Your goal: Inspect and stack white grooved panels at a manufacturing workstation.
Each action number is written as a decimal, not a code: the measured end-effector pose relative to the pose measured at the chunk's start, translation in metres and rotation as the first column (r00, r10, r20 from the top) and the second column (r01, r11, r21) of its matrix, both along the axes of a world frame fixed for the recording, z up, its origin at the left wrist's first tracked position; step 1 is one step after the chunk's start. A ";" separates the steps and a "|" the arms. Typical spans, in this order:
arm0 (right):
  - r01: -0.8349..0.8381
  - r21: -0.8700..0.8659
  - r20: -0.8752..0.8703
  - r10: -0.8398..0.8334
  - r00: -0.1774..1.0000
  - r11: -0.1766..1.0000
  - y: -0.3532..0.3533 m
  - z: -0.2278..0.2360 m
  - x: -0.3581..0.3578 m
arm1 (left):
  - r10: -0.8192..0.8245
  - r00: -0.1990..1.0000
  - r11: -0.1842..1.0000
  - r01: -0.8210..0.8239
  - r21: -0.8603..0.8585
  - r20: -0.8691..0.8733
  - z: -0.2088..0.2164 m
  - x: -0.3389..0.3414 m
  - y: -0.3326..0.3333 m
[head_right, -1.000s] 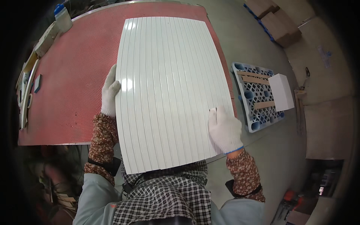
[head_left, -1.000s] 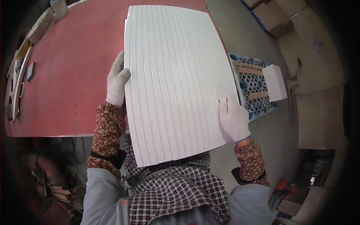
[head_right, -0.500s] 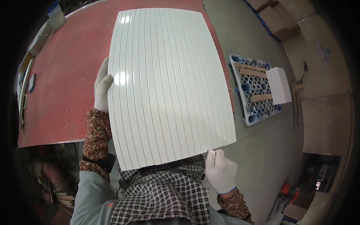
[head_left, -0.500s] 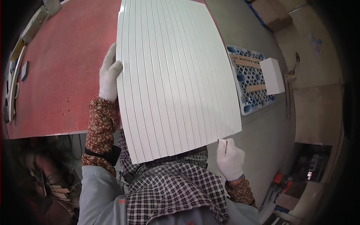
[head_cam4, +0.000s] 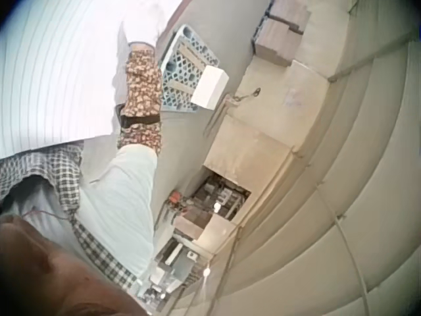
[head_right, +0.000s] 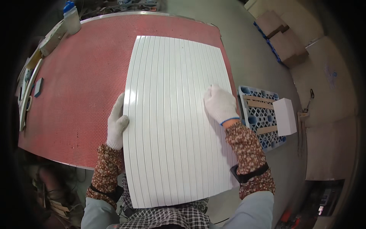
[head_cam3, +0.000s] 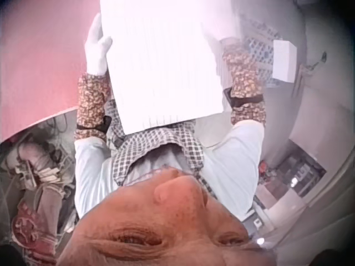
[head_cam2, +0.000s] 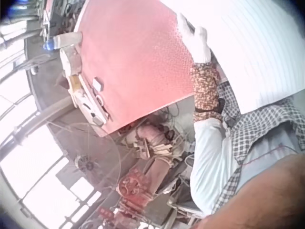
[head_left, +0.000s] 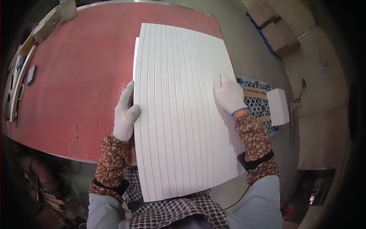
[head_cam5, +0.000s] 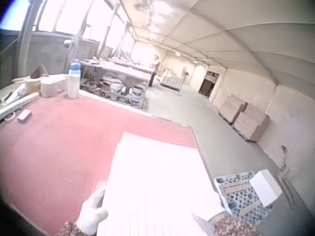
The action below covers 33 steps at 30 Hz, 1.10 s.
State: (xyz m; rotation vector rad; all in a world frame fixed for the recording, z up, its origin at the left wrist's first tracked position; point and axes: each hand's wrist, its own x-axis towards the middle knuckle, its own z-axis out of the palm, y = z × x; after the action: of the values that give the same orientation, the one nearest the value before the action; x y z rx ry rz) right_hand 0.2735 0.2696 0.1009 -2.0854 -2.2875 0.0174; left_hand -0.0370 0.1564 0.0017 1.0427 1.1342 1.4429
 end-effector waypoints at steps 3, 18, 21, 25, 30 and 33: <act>-0.006 0.053 0.009 0.005 1.000 0.999 0.087 0.000 -0.013 | 0.005 0.997 1.000 -0.005 -0.001 -0.080 -0.001 -0.003 0.006; -0.045 -0.004 0.024 0.045 0.999 0.999 0.253 0.010 -0.045 | -0.088 0.994 0.996 0.086 -0.026 -0.066 0.009 -0.010 0.000; 0.024 0.006 0.002 -0.024 1.000 1.000 0.205 0.003 -0.033 | -0.092 0.992 0.995 0.090 -0.034 -0.089 0.003 -0.005 0.002; 0.006 0.030 0.001 -0.006 1.000 1.000 0.118 -0.001 -0.011 | -0.089 0.993 0.996 0.090 0.018 -0.082 0.011 -0.005 -0.007; 0.100 -0.084 -0.042 -0.104 0.994 0.991 -0.046 -0.006 0.003 | -0.088 0.986 0.991 0.072 -0.110 -0.144 0.015 -0.005 -0.030; 0.076 -0.060 -0.002 -0.076 0.997 0.995 -0.105 0.018 0.005 | -0.034 0.997 0.999 0.033 -0.017 -0.073 0.028 -0.006 -0.004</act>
State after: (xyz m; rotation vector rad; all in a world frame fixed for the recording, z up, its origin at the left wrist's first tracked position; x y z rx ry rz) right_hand 0.2790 0.1650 0.1190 -2.1977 -2.2310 0.0887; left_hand -0.0426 0.1524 0.0300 1.1063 1.1731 1.3773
